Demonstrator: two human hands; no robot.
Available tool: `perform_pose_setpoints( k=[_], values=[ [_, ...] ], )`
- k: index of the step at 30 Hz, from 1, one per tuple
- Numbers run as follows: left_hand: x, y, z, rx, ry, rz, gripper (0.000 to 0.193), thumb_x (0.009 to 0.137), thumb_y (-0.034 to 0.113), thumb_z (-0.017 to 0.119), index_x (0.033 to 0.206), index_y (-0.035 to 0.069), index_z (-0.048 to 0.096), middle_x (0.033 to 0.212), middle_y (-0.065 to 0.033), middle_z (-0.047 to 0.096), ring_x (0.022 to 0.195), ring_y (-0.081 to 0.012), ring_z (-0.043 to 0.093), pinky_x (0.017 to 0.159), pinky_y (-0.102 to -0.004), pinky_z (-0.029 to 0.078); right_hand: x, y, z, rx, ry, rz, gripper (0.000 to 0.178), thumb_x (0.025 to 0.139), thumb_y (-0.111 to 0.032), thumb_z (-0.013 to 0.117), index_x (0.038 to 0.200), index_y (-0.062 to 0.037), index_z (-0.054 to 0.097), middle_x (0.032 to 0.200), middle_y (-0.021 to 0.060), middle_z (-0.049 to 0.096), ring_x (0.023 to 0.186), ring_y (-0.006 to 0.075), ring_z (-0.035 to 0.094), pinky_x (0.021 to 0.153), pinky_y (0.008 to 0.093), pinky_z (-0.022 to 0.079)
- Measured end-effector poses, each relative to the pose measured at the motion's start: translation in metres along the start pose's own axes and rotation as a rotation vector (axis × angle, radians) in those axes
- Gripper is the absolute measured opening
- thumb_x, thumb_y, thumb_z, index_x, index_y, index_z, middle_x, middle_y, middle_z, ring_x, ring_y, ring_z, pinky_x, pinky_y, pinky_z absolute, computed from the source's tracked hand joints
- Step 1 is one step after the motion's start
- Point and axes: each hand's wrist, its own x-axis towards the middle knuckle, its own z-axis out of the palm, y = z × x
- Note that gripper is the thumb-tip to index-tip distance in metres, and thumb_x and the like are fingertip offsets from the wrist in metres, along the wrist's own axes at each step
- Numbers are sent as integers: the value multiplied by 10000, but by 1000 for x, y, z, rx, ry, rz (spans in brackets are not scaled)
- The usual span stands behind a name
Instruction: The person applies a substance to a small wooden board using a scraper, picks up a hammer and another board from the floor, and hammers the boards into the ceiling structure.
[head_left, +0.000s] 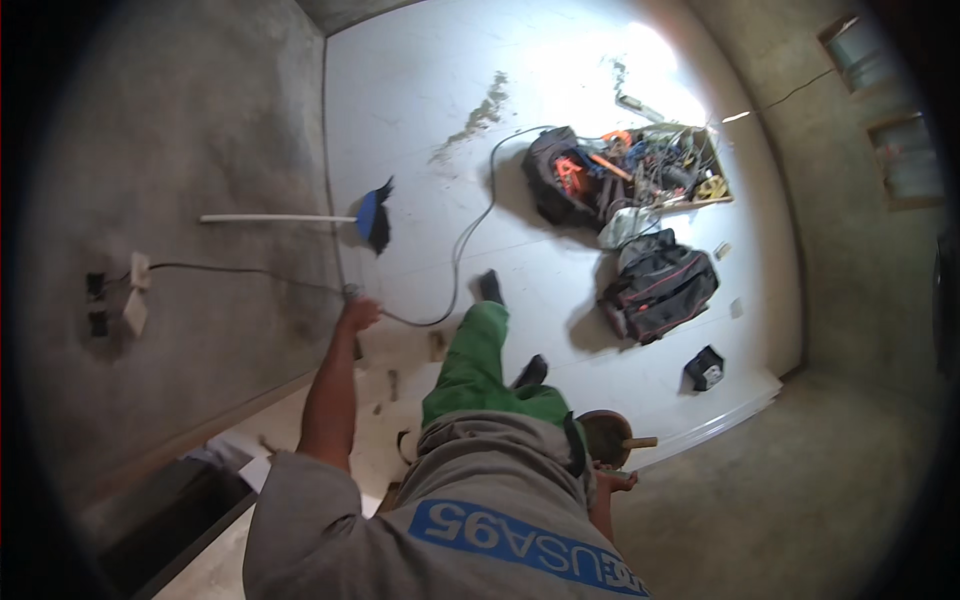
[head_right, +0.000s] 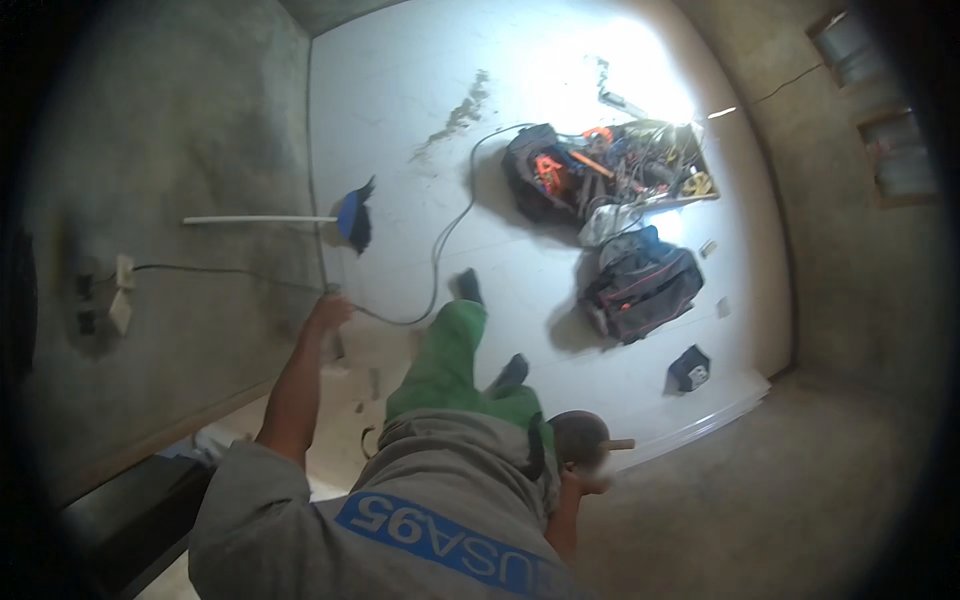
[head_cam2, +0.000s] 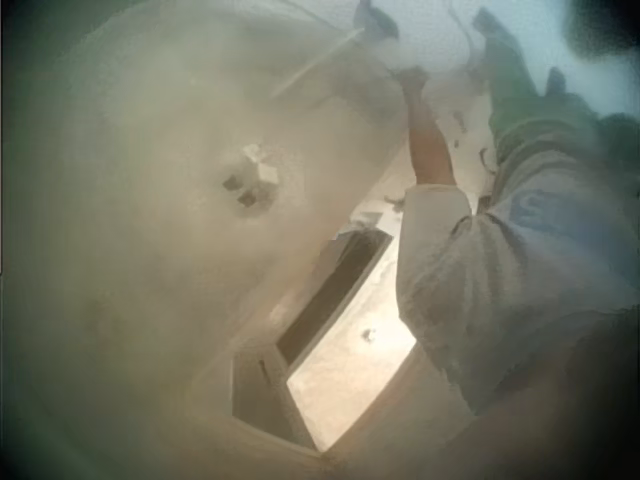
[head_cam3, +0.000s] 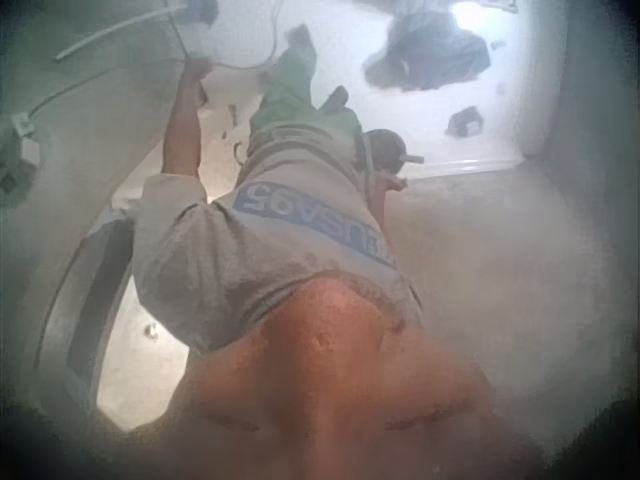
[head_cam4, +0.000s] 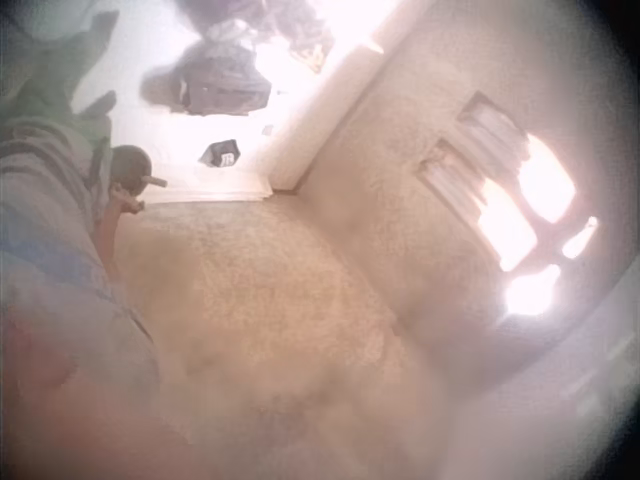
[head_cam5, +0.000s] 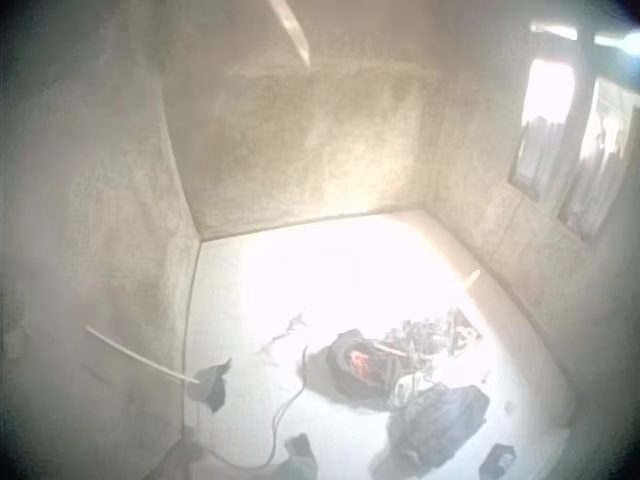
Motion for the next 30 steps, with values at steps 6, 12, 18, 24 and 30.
perform_pose_setpoints(
  k=[6, 12, 18, 24, 30],
  values=[
    [-19, -47, -53, -37, 456, -244, 219, 974, 290, 639, 866, 100, 658, 770, -55, 659, 614, -213, 635, 495, -399, 485, -61, 14, 148, -187, -2, -146, 613, 750, -695, 632, 1104, -211, 506, 930, 8, 401, 769, 166, 372, 683, 383, 313],
    [0, 74, -132, -16, 398, -9, 276, 986, 291, 600, 814, 89, 675, 690, -24, 636, 555, -125, 564, 475, -307, 409, -123, 104, 272, -357, -85, -179, 701, 747, -732, 579, 1201, -204, 495, 1073, 47, 480, 895, 230, 448, 689, 420, 351],
    [55, 207, -196, 13, 645, 92, 359, 993, 400, 615, 862, 81, 716, 723, -12, 670, 590, -92, 570, 536, -288, 429, -213, 205, 405, -531, -324, -272, 680, 769, -693, 597, 1229, -201, 503, 1132, 72, 524, 895, 269, 515, 666, 450, 404],
    [76, 307, -243, -114, 625, 95, 347, 1007, 382, 643, 1129, 65, 714, 958, -36, 740, 857, -122, 706, 681, -279, 533, -256, 303, 529, -682, -380, -165, 667, 773, -687, 616, 1214, -200, 502, 1075, 66, 514, 851, 259, 511, 655, 448, 420],
    [49, 280, -261, -230, 795, -90, 357, 1019, 363, 631, 1172, 53, 718, 1010, -66, 759, 864, -149, 716, 688, -289, 537, -310, 373, 630, -844, -409, -156, 674, 778, -688, 616, 1226, -199, 500, 1045, 70, 512, 834, 258, 510, 656, 453, 427]
  ],
)
